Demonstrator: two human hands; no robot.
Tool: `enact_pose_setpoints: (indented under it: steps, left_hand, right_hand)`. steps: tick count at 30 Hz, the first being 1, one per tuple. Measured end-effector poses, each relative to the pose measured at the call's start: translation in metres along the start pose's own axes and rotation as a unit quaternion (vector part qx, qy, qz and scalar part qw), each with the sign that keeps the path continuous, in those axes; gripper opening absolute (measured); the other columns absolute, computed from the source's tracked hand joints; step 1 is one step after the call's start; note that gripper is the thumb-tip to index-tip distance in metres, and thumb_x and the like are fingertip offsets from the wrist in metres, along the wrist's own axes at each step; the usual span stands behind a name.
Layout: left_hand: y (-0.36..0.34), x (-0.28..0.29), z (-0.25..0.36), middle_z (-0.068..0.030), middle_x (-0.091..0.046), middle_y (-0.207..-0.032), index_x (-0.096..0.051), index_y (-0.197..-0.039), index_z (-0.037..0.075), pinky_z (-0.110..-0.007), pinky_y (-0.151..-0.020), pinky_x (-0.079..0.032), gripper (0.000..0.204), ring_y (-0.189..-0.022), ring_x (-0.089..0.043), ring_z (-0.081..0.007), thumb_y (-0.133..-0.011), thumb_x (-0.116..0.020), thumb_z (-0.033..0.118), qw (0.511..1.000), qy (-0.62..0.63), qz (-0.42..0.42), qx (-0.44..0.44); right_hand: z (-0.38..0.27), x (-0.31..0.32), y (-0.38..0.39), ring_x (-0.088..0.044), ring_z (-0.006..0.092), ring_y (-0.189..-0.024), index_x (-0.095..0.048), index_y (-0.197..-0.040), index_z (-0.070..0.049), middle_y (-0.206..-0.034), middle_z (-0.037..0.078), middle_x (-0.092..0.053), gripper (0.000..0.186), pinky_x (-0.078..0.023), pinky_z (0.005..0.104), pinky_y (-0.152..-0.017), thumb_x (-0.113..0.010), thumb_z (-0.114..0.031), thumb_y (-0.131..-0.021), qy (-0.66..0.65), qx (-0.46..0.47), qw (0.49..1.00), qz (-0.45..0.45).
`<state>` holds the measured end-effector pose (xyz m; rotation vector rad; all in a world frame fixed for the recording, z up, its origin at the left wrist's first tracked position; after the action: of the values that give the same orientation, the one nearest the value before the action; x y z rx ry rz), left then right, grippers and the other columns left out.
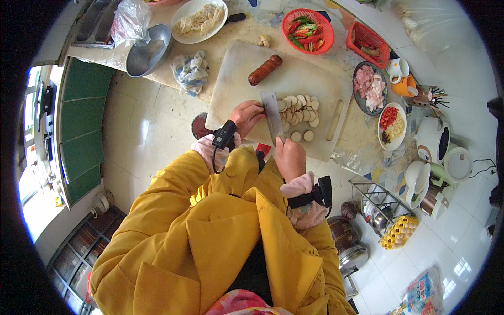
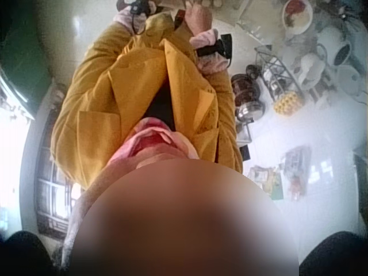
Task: The person washes a sausage under running water, then places it on a cutting board and slices it into rounds using a cleaver. The sliced pieces accumulate on the board.
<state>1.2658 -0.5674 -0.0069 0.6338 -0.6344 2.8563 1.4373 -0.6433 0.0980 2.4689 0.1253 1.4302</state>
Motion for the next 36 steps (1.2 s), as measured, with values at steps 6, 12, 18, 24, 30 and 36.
enact_pose_setpoints:
  steps: [6, 12, 18, 24, 30, 36]
  left_hand:
    - [0.001, 0.003, 0.001, -0.0163, -0.065, -0.101, -0.063, -0.093, 0.000, -0.038, -0.079, -0.055, 0.021, -0.092, -0.065, -0.0330, -0.074, -0.072, -0.004, 1.000, 0.007, -0.026, 0.009]
    - [0.003, 0.003, 0.000, -0.0163, -0.065, -0.103, -0.064, -0.094, 0.000, -0.038, -0.079, -0.055, 0.022, -0.093, -0.065, -0.0333, -0.074, -0.073, -0.003, 0.999, 0.006, -0.030, 0.018]
    - [0.007, 0.002, -0.001, -0.0158, -0.066, -0.105, -0.067, -0.098, 0.002, -0.039, -0.081, -0.054, 0.023, -0.095, -0.065, -0.0334, -0.076, -0.074, 0.002, 1.000, -0.016, -0.018, 0.000]
    - [0.006, 0.003, -0.002, -0.0169, -0.067, -0.103, -0.068, -0.098, 0.002, -0.039, -0.081, -0.055, 0.021, -0.094, -0.066, -0.0334, -0.078, -0.073, 0.003, 0.999, -0.030, -0.021, -0.015]
    - [0.003, 0.005, 0.005, -0.0167, -0.067, -0.101, -0.068, -0.098, 0.002, -0.038, -0.080, -0.055, 0.022, -0.093, -0.067, -0.0333, -0.077, -0.074, 0.000, 1.000, -0.001, -0.015, 0.008]
    - [0.002, 0.005, 0.005, -0.0164, -0.067, -0.100, -0.068, -0.098, 0.002, -0.038, -0.080, -0.055, 0.023, -0.092, -0.067, -0.0333, -0.076, -0.074, 0.000, 1.000, -0.007, -0.013, 0.002]
  right_hand:
    - [-0.010, -0.008, -0.007, -0.063, 0.0442, -0.064, -0.063, -0.073, 0.000, -0.065, 0.025, -0.062, 0.040, -0.049, 0.0530, -0.058, -0.053, -0.030, -0.096, 0.013, -0.014, 1.000, -0.005]
    - [-0.016, -0.028, -0.017, -0.063, 0.0455, -0.065, -0.064, -0.071, 0.002, -0.065, 0.027, -0.061, 0.043, -0.049, 0.0531, -0.060, -0.055, -0.032, -0.095, -0.005, -0.034, 0.999, 0.023]
    - [-0.007, -0.041, -0.034, -0.062, 0.0461, -0.064, -0.063, -0.069, 0.001, -0.065, 0.027, -0.061, 0.046, -0.048, 0.0530, -0.057, -0.054, -0.034, -0.096, -0.045, -0.029, 0.995, 0.084]
    - [0.012, -0.019, -0.013, -0.059, 0.0457, -0.058, -0.061, -0.066, 0.003, -0.061, 0.027, -0.058, 0.046, -0.045, 0.0521, -0.053, -0.057, -0.032, -0.095, -0.074, 0.026, 0.993, 0.094]
    - [0.011, 0.000, 0.008, -0.061, 0.0445, -0.059, -0.063, -0.072, 0.002, -0.062, 0.026, -0.060, 0.042, -0.047, 0.0512, -0.053, -0.056, -0.032, -0.096, -0.027, 0.031, 0.997, 0.058]
    - [0.011, 0.007, 0.010, -0.061, 0.0444, -0.060, -0.065, -0.076, 0.001, -0.064, 0.026, -0.061, 0.040, -0.048, 0.0512, -0.054, -0.054, -0.032, -0.097, -0.024, 0.030, 0.999, 0.034]
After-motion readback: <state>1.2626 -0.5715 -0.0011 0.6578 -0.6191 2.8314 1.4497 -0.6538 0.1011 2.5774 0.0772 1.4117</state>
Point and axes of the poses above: each hand's wrist, its own y-axis away from the middle knuckle, its own x-axis out of the back of the hand, z = x × y, the point moved 1 cm from there along -y, towards the middle knuckle
